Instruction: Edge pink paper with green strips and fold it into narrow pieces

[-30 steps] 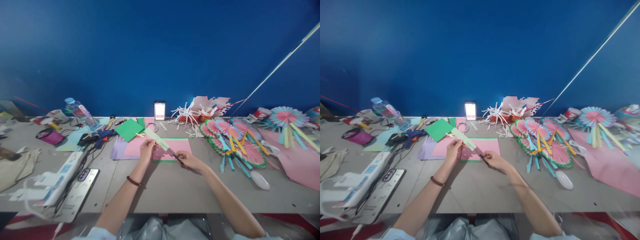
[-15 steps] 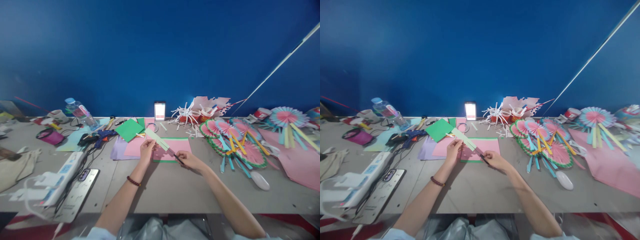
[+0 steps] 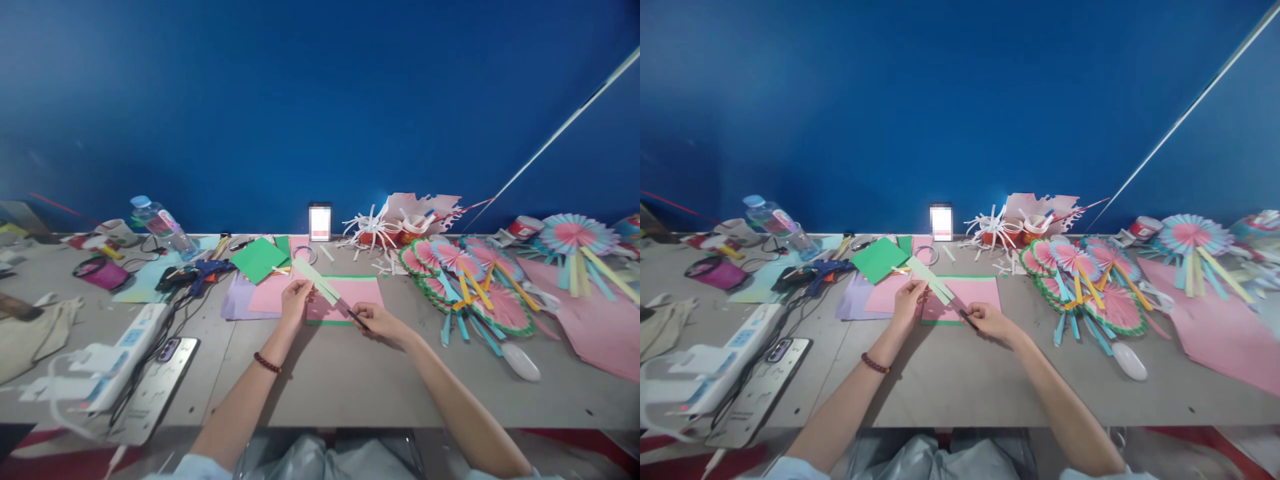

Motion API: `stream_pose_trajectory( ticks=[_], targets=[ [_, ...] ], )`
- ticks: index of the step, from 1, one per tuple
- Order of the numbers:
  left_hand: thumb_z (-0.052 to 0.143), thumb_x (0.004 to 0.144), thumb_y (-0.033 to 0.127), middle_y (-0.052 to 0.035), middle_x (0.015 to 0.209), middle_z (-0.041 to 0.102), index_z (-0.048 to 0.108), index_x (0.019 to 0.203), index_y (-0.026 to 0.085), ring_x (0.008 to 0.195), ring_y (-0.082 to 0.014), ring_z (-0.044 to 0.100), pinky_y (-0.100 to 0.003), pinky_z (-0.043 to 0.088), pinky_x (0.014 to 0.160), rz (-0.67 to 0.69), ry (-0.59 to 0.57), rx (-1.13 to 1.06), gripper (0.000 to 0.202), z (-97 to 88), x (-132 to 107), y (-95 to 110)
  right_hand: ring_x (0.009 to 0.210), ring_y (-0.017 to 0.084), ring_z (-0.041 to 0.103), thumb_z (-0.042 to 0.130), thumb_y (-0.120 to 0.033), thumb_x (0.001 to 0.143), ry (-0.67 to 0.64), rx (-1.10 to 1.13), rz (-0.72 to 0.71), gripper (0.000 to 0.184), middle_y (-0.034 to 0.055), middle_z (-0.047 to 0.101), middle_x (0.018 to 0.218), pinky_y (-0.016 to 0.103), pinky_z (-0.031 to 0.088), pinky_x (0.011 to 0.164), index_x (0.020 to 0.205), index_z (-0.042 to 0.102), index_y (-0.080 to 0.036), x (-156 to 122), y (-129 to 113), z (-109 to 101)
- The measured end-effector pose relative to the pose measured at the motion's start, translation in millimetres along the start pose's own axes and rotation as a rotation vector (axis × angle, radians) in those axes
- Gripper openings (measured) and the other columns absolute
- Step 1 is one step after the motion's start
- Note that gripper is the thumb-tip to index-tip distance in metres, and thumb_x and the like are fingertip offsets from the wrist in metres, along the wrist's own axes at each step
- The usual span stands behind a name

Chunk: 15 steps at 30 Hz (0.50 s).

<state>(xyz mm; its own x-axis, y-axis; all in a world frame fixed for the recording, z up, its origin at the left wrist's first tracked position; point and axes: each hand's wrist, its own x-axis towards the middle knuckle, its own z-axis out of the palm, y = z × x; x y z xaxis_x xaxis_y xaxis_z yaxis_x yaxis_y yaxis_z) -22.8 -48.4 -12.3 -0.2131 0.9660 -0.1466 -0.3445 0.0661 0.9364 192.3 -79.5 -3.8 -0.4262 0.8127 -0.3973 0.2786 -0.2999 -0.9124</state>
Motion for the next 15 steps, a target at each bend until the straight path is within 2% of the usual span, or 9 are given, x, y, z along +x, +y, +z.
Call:
stream_pose_trajectory(
  ticks=[15],
  targets=[
    [0.079,0.052,0.044,-0.0012,0.057,0.065,0.059,0.062,0.015,0.053,-0.0152,0.065,-0.020,0.045,0.045,-0.092,-0.033,-0.012,0.036,5.6,-3.8,-3.7,0.036,0.003,0.030,0.063,-0.043,0.073,0.001,-0.008,-0.035,0.027,-0.0103,0.039,0.047,0.017,0.020,0.037,0.075,0.050,-0.019,0.6,-0.9,1.0]
  ],
)
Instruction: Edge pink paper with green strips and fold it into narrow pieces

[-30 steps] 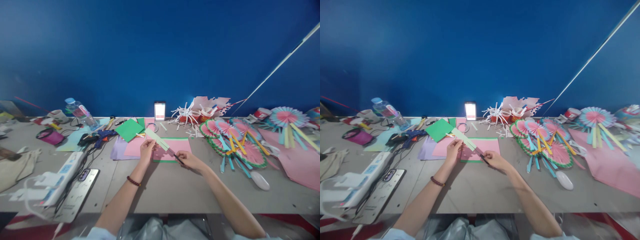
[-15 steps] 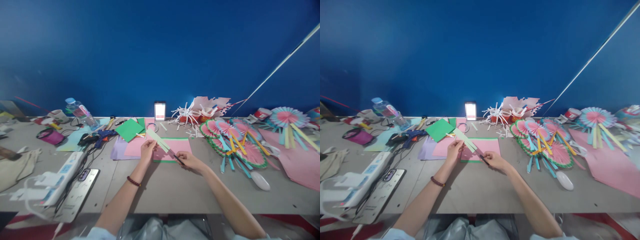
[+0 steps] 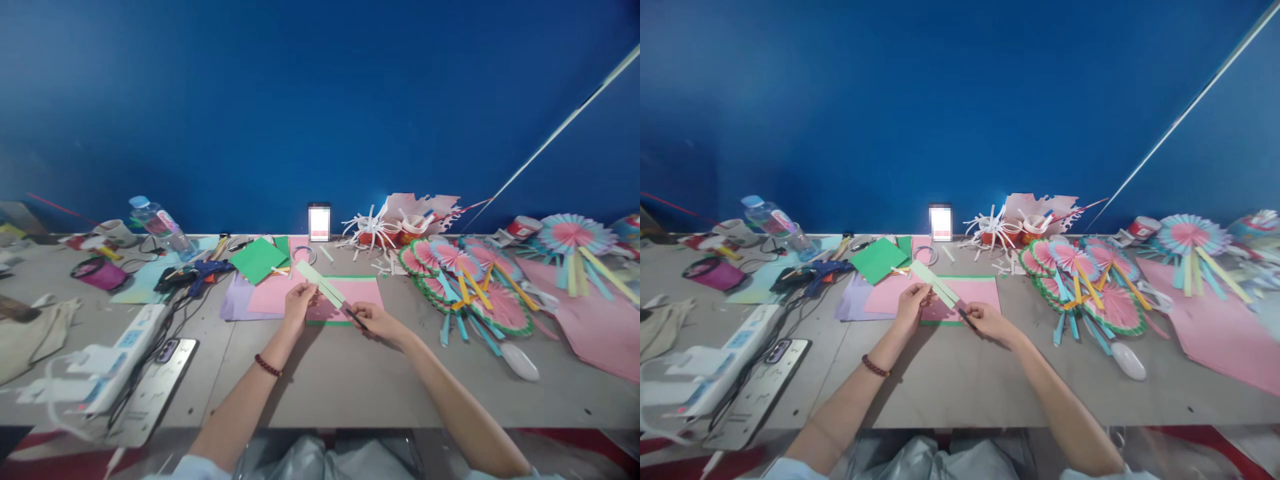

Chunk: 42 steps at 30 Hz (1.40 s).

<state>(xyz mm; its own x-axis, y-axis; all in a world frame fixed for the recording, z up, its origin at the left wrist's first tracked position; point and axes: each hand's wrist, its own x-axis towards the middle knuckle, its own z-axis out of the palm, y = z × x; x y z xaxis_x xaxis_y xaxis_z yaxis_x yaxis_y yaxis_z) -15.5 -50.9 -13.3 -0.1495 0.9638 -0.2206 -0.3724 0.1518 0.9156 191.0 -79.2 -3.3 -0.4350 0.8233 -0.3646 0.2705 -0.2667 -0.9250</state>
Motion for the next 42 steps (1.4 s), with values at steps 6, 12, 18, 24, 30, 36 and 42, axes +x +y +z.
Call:
stream_pose_trajectory(
  ticks=[6,12,18,24,30,36,42],
  targets=[
    [0.080,0.051,0.043,-0.0015,0.057,0.065,0.060,0.062,0.015,0.053,-0.0145,0.064,-0.020,0.046,0.045,0.003,-0.002,-0.010,0.036,-1.0,0.7,-0.8,0.036,0.003,0.029,0.063,-0.045,0.074,-0.002,0.010,0.001,0.029,-0.0104,0.038,0.046,0.017,0.019,0.037,0.074,0.050,-0.020,-0.1,-0.5,0.6],
    [0.080,0.053,0.043,-0.0012,0.058,0.065,0.059,0.061,0.015,0.053,-0.0141,0.064,-0.020,0.046,0.046,0.004,-0.010,-0.020,0.036,-0.7,-0.7,1.0,0.036,0.004,0.029,0.063,-0.047,0.075,-0.004,0.024,-0.018,0.030,-0.0099,0.038,0.046,0.018,0.019,0.037,0.075,0.051,-0.020,0.7,3.1,-0.4],
    [0.079,0.053,0.043,-0.0017,0.058,0.064,0.058,0.061,0.014,0.053,-0.0140,0.064,-0.020,0.047,0.046,0.017,-0.018,-0.003,0.037,-1.9,1.5,-1.6,0.037,0.004,0.030,0.061,-0.039,0.076,0.008,0.016,-0.038,0.022,-0.0084,0.043,0.048,0.018,0.020,0.038,0.075,0.052,-0.019,2.0,6.3,-1.0],
    [0.079,0.053,0.043,-0.0023,0.058,0.064,0.058,0.061,0.014,0.052,-0.0144,0.064,-0.022,0.049,0.047,0.018,-0.027,0.008,0.037,-1.3,0.2,0.5,0.036,0.004,0.031,0.061,-0.034,0.074,0.013,0.003,-0.026,0.017,-0.0089,0.044,0.047,0.018,0.021,0.037,0.075,0.053,-0.019,2.4,5.7,-0.8],
    [0.078,0.055,0.043,-0.0016,0.058,0.064,0.058,0.062,0.014,0.052,-0.0137,0.063,-0.020,0.047,0.046,0.006,-0.022,0.010,0.036,-2.0,0.3,-2.1,0.034,0.003,0.031,0.062,-0.039,0.075,0.000,0.020,-0.013,0.022,-0.0094,0.044,0.047,0.018,0.023,0.035,0.075,0.053,-0.019,1.6,4.1,0.6],
    [0.080,0.053,0.043,-0.0018,0.058,0.065,0.059,0.062,0.015,0.052,-0.0144,0.064,-0.022,0.048,0.048,-0.014,-0.044,0.009,0.036,-1.1,-1.7,-3.5,0.035,0.003,0.031,0.064,-0.046,0.074,0.022,0.055,-0.023,0.030,-0.0093,0.044,0.047,0.017,0.022,0.036,0.075,0.053,-0.018,3.7,7.5,2.8],
    [0.079,0.053,0.044,-0.0020,0.060,0.066,0.060,0.063,0.015,0.053,-0.0142,0.064,-0.023,0.047,0.050,-0.047,-0.050,0.037,0.036,1.9,-5.3,-2.1,0.034,0.003,0.032,0.066,-0.054,0.069,0.017,0.040,-0.008,0.039,-0.0102,0.044,0.045,0.017,0.023,0.036,0.071,0.050,-0.019,4.4,3.7,5.0]
  ],
)
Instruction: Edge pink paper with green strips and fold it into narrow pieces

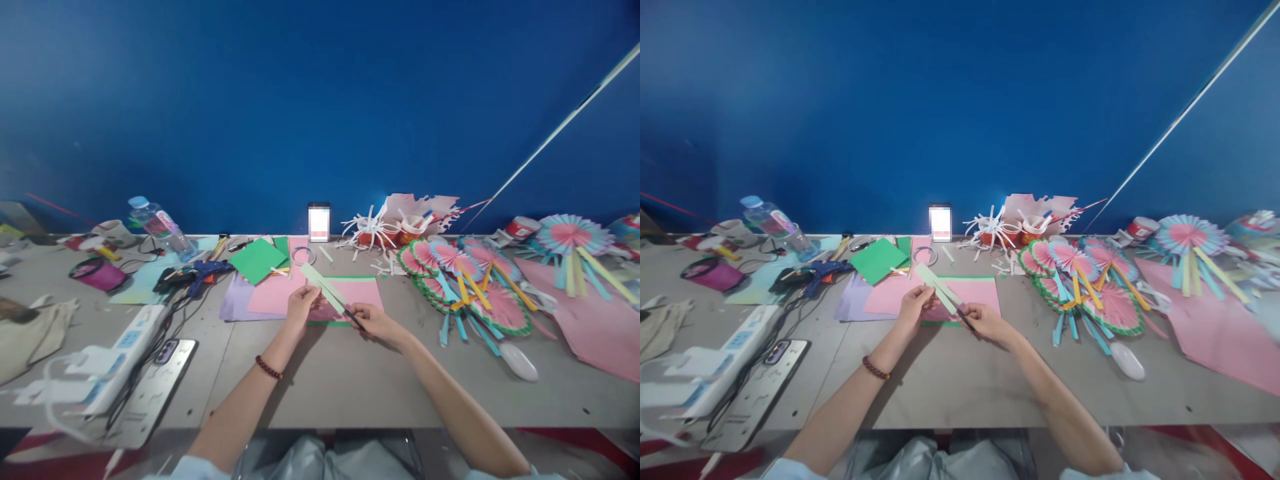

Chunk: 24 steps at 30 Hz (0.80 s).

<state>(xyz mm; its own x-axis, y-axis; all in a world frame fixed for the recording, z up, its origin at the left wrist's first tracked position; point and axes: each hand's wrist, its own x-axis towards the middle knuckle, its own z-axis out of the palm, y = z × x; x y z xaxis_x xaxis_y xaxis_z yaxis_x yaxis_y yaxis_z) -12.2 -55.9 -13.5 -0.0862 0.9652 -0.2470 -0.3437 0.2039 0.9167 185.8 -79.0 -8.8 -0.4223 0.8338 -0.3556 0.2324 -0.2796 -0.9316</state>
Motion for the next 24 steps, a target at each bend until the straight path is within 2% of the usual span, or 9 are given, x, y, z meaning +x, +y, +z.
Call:
stream_pose_trajectory(
  ticks=[9,15,20,24],
  targets=[
    [0.080,0.050,0.044,-0.0008,0.057,0.064,0.057,0.063,0.016,0.052,-0.0140,0.063,-0.021,0.047,0.047,-0.006,-0.003,-0.032,0.039,-0.1,0,0,0.035,0.003,0.031,0.062,-0.045,0.076,-0.014,-0.009,-0.040,0.029,-0.0100,0.040,0.046,0.018,0.023,0.036,0.072,0.050,-0.019,-1,0,-1],
    [0.076,0.056,0.047,0.0006,0.053,0.062,0.054,0.066,0.018,0.045,-0.0143,0.060,-0.023,0.047,0.042,0.034,-0.086,0.029,0.038,-1.6,0,2,0.035,0.003,0.031,0.061,-0.043,0.075,0.013,-0.033,-0.012,0.026,-0.0096,0.042,0.048,0.017,0.022,0.035,0.075,0.051,-0.019,-2,-3,1],
    [0.071,0.063,0.049,0.0008,0.054,0.061,0.057,0.067,0.016,0.046,-0.0125,0.059,-0.021,0.045,0.042,0.169,-0.033,0.088,0.036,-3.9,1,8,0.036,0.003,0.032,0.062,-0.047,0.075,-0.004,-0.036,-0.023,0.030,-0.0100,0.041,0.047,0.016,0.022,0.037,0.073,0.050,-0.019,-4,-5,2],
    [0.074,0.060,0.048,0.0020,0.052,0.058,0.055,0.060,0.016,0.045,-0.0107,0.057,-0.019,0.042,0.042,0.223,-0.004,0.079,0.037,-4.1,3,12,0.036,0.003,0.031,0.063,-0.050,0.074,-0.009,-0.025,-0.026,0.034,-0.0105,0.040,0.046,0.016,0.023,0.037,0.072,0.050,-0.019,-4,-4,1]
  ],
)
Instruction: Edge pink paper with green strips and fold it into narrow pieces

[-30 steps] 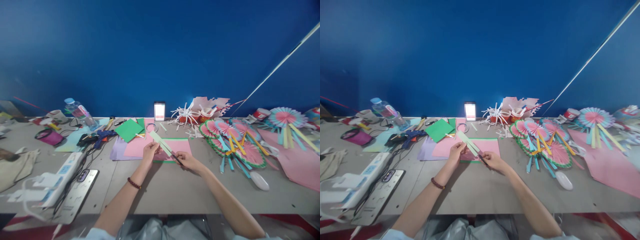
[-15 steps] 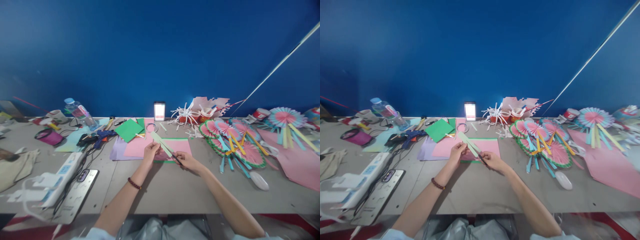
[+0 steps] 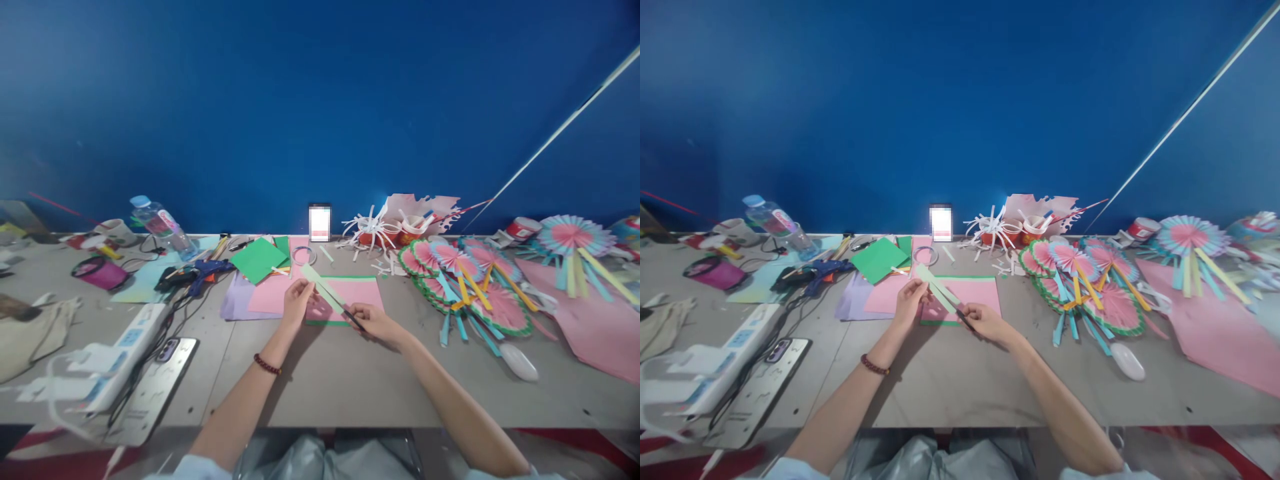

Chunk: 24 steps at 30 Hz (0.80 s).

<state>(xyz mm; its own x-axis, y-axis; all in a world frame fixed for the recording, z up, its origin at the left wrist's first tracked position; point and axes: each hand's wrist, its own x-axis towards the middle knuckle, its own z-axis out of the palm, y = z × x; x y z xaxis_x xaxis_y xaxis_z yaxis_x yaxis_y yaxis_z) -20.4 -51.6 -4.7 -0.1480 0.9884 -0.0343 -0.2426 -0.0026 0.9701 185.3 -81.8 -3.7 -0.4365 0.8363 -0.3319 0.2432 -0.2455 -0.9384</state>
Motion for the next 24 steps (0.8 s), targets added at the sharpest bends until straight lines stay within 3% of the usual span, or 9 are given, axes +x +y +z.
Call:
stream_pose_trajectory(
  ticks=[24],
  targets=[
    [0.073,0.063,0.048,0.0013,0.051,0.060,0.053,0.057,0.018,0.047,-0.0107,0.054,-0.021,0.042,0.046,-0.003,-0.037,0.027,0.036,0.8,-0.9,-9.3,0.034,0.003,0.031,0.065,-0.045,0.072,-0.025,0.019,0.013,0.030,-0.0114,0.040,0.046,0.017,0.024,0.036,0.073,0.049,-0.020,1.4,0.6,1.3]
  ],
)
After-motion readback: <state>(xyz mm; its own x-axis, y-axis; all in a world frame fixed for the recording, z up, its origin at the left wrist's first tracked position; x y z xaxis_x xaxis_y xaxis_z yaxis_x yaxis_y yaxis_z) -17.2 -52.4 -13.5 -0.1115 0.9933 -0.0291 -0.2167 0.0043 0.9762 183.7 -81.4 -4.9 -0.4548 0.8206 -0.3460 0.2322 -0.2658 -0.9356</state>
